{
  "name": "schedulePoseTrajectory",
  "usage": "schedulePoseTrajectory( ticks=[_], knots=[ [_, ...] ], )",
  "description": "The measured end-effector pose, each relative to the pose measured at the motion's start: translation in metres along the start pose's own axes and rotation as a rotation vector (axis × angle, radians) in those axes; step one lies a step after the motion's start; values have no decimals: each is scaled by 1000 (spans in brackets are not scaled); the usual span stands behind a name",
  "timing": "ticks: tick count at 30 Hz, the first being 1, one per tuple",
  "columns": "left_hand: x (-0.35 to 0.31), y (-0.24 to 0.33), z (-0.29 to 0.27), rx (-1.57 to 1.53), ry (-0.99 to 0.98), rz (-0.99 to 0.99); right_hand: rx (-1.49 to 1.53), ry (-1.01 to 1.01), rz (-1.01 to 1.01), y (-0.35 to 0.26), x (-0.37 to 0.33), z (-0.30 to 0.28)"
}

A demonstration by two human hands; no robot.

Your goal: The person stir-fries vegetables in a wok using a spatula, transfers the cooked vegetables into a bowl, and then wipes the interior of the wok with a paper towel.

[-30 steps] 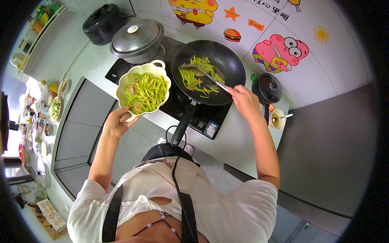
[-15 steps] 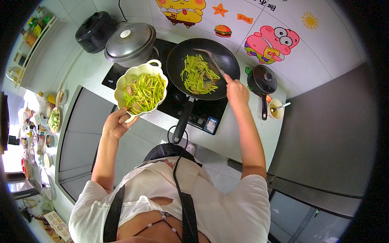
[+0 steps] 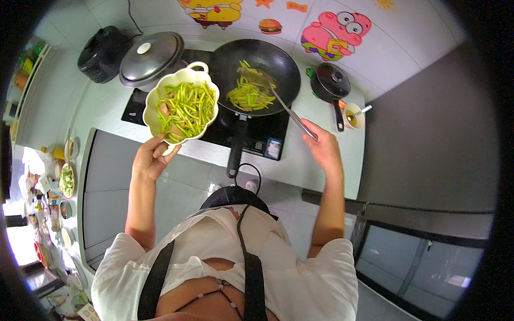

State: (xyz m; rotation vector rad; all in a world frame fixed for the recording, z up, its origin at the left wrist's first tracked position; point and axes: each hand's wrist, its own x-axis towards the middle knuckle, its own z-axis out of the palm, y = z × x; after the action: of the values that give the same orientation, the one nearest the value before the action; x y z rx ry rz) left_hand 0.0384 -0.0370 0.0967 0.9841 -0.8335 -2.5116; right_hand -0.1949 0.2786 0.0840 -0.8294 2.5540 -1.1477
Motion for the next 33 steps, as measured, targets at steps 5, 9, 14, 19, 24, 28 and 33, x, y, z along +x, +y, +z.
schedulePoseTrajectory(
  ticks=[5, 9, 14, 19, 24, 28, 33],
  knots=[
    [-16, -3, 17, -18, -43, -11, 603, -60, 357, -14, -2, 7],
    [-41, -5, 31, -31, -53, -3, 581, -264, 416, -15, 56, -6],
    [-78, -13, 50, -89, -17, -10, 570, -450, 428, -56, 104, -26],
    [-94, -12, 62, -160, -47, -26, 501, -409, 306, -103, 145, -55],
    [-114, -22, 90, -255, -73, -106, 603, -325, 234, -142, 152, -89],
    [-94, -57, 102, -176, -68, -160, 689, -349, 206, -141, 146, -95],
    [-62, -103, 108, -99, -13, -196, 733, -276, 230, -123, 115, -105]
  ],
)
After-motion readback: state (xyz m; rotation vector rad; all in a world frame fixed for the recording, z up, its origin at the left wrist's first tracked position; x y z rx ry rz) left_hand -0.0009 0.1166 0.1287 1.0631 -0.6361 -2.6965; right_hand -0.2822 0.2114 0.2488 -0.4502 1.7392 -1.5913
